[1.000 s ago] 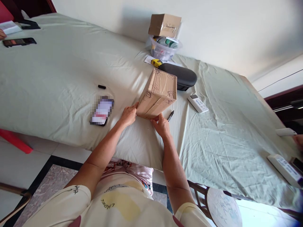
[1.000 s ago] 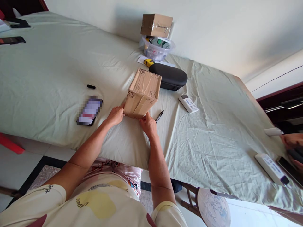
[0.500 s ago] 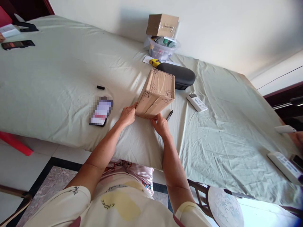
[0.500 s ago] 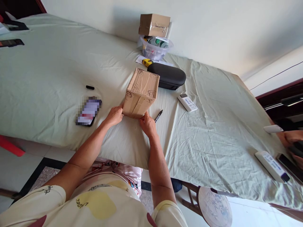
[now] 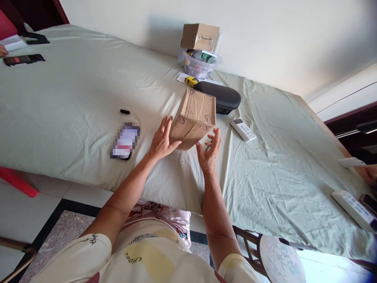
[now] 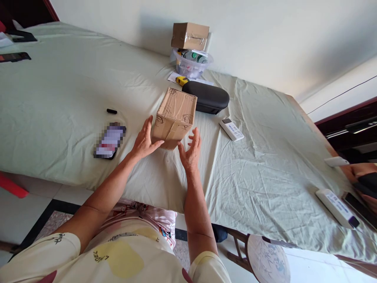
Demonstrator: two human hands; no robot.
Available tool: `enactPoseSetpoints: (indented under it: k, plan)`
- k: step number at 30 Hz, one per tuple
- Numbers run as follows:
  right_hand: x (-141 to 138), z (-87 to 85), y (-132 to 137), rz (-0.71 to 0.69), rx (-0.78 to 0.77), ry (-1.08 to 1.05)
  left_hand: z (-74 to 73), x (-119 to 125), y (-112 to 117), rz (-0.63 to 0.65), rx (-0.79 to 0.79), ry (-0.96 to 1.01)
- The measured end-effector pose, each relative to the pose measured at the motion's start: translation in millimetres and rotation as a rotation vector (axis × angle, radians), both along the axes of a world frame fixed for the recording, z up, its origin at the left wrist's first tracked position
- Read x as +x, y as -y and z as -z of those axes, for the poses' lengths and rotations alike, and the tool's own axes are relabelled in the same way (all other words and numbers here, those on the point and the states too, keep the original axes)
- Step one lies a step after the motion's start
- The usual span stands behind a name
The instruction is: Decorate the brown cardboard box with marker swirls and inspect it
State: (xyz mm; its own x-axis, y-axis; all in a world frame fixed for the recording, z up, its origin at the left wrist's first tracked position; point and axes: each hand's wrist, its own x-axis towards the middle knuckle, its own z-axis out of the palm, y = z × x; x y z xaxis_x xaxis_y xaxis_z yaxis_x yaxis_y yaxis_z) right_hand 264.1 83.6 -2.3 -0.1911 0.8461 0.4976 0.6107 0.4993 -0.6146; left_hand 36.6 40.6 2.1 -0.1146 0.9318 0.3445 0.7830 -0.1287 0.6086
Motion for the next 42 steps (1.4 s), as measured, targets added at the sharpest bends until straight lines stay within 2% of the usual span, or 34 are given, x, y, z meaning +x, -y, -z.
enactPoseSetpoints:
  k: [3, 5, 9, 14, 22, 28, 37, 42]
  plan:
    - [-5.2, -6.6, 6.4, 0.055, 0.105, 0.058, -1.9, 5.9, 1.4, 0.022, 0.076, -0.030]
    - [-11.6, -6.0, 8.0, 0.037, 0.150, 0.102, -1.2, 10.8, 0.9, 0.052, 0.131, -0.032]
    - [-24.2, 6.3, 4.3, -0.063, 0.217, 0.053, 9.3, 18.0, -7.5, 0.090, 0.325, 0.020]
    - [-29.1, 20.7, -0.3, -0.107, 0.248, -0.086, 24.9, 19.3, -18.5, 0.096, 0.547, 0.098]
    - [-28.0, 25.5, 1.1, -0.068, 0.274, -0.172, 30.2, 18.3, -18.1, 0.063, 0.552, 0.136]
    - [-29.0, 27.2, 5.3, -0.025, 0.190, -0.312, 34.0, 18.6, -16.1, -0.002, 0.531, 0.166]
    - [-26.9, 24.3, 6.5, 0.001, 0.075, -0.370, 24.4, 17.3, -3.1, -0.048, 0.555, 0.195]
    - [-24.3, 22.1, 6.1, 0.007, 0.041, -0.357, 24.0, 24.0, 0.9, -0.084, 0.565, 0.169]
